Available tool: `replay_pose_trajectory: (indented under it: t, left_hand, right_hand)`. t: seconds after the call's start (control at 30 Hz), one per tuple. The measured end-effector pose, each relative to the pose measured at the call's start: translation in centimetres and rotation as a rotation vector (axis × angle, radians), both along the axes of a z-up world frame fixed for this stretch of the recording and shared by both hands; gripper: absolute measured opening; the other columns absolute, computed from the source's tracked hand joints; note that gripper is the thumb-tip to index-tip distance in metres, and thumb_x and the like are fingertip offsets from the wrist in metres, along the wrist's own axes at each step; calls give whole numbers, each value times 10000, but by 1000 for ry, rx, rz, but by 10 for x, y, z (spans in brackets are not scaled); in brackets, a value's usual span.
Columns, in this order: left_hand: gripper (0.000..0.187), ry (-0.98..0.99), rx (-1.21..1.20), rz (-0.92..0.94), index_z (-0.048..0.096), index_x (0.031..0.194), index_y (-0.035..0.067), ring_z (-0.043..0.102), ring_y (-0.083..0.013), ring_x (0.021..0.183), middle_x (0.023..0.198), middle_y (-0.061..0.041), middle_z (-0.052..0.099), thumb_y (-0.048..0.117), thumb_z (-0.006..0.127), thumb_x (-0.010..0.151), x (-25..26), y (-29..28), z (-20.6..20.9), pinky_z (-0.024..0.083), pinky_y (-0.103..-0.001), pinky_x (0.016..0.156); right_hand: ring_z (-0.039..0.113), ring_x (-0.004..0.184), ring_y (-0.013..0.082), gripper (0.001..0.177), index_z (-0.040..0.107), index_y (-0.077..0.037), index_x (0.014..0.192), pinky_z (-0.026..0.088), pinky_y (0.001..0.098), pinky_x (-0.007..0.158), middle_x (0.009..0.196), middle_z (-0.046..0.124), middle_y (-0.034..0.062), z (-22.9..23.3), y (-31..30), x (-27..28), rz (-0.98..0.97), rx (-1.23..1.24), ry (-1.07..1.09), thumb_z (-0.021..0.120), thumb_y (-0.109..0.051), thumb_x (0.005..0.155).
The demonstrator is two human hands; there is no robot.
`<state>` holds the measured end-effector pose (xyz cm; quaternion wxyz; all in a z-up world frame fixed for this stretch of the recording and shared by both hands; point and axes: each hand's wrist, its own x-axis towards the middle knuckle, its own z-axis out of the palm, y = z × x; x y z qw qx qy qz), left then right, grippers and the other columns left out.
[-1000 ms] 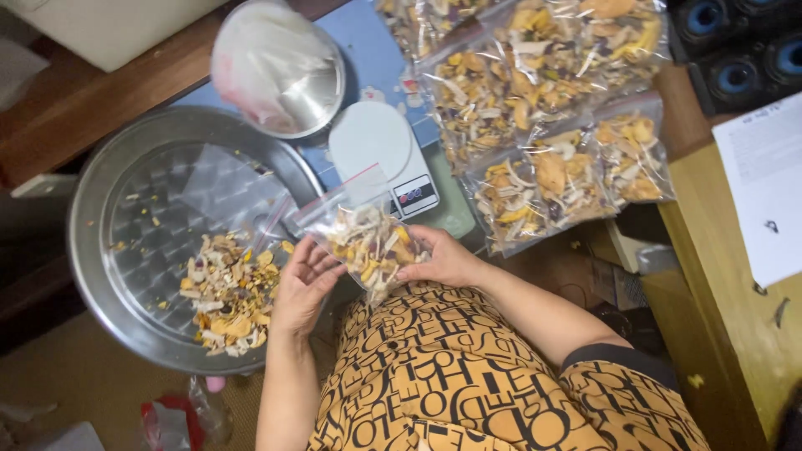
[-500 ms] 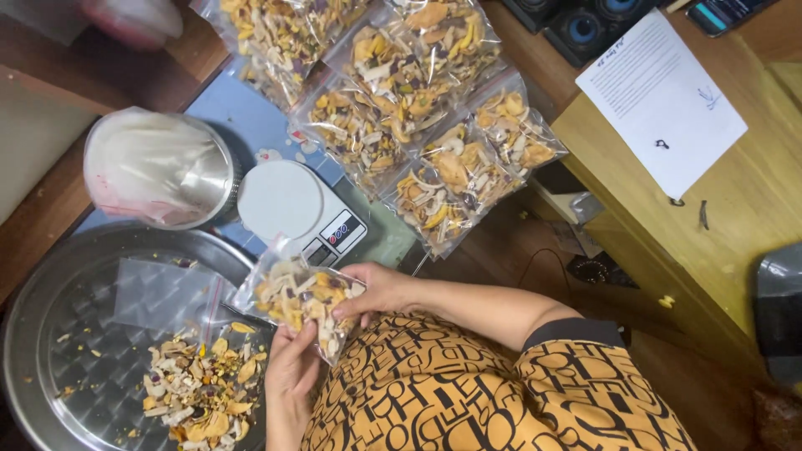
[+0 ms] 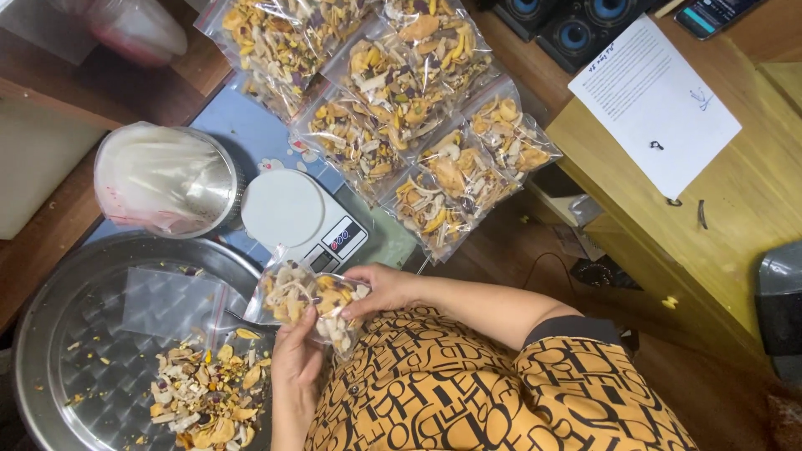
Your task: Packaging dried food items into small plastic bags using a spoon and weighing them on a digital scale.
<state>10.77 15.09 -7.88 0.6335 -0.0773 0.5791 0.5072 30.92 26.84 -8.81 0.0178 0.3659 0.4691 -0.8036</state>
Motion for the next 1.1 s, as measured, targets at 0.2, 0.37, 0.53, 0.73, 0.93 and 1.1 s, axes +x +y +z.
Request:
replay_pose_trajectory:
  t: [0.2, 0.37, 0.53, 0.73, 0.93, 1.1]
  left_hand:
    - [256, -32, 96, -39, 695, 1025, 134, 588, -188, 925, 935, -29, 663, 300, 763, 843, 13, 15, -1, 427, -380, 938]
    - [297, 43, 16, -125, 672, 1133, 21, 585, -293, 1040, 1076, -134, 672, 151, 726, 871, 25, 42, 4, 440, -474, 1000]
    - [274, 60, 55, -262, 672, 1120, 28, 600, -317, 989, 1025, -128, 699, 173, 767, 907, 43, 45, -20, 441, -504, 954]
    - [388, 38, 81, -338, 678, 1178, 15, 622, -246, 1000, 1065, -94, 701, 255, 783, 892, 53, 63, -25, 476, -479, 934]
    - [371, 1, 71, -425, 681, 1173, -4, 619, -339, 1018, 1103, -196, 721, 256, 770, 924, 68, 68, -23, 453, -522, 990]
    - [694, -162, 61, -446, 416, 1486, 27, 425, -417, 1378, 1484, -267, 431, 319, 692, 921, 61, 76, 18, 394, -544, 1139]
  right_hand:
    - [736, 878, 285, 644, 528, 79, 1336, 685, 298, 671, 1119, 676, 206, -23, -3, 17, -267, -261, 148, 796, 13, 754]
    - [711, 968, 359, 726, 528, 21, 1403, 656, 400, 775, 1185, 660, 260, -33, 7, 42, -196, -123, 129, 853, -126, 771]
    - [662, 1059, 372, 780, 472, -76, 1512, 617, 444, 905, 1226, 636, 288, -18, 19, 61, -265, 1, 102, 857, -244, 855]
    - [628, 1092, 324, 785, 467, -95, 1529, 614, 388, 900, 1200, 638, 257, -16, 21, 84, -346, 23, 179, 838, -153, 839]
    - [589, 1207, 293, 829, 468, -57, 1526, 528, 420, 1041, 1342, 622, 274, -32, 10, 105, -463, 105, 189, 872, -169, 812]
    - [590, 1277, 388, 816, 518, -37, 1481, 469, 515, 1117, 1417, 591, 264, 12, 42, 171, -479, 218, -29, 870, -242, 774]
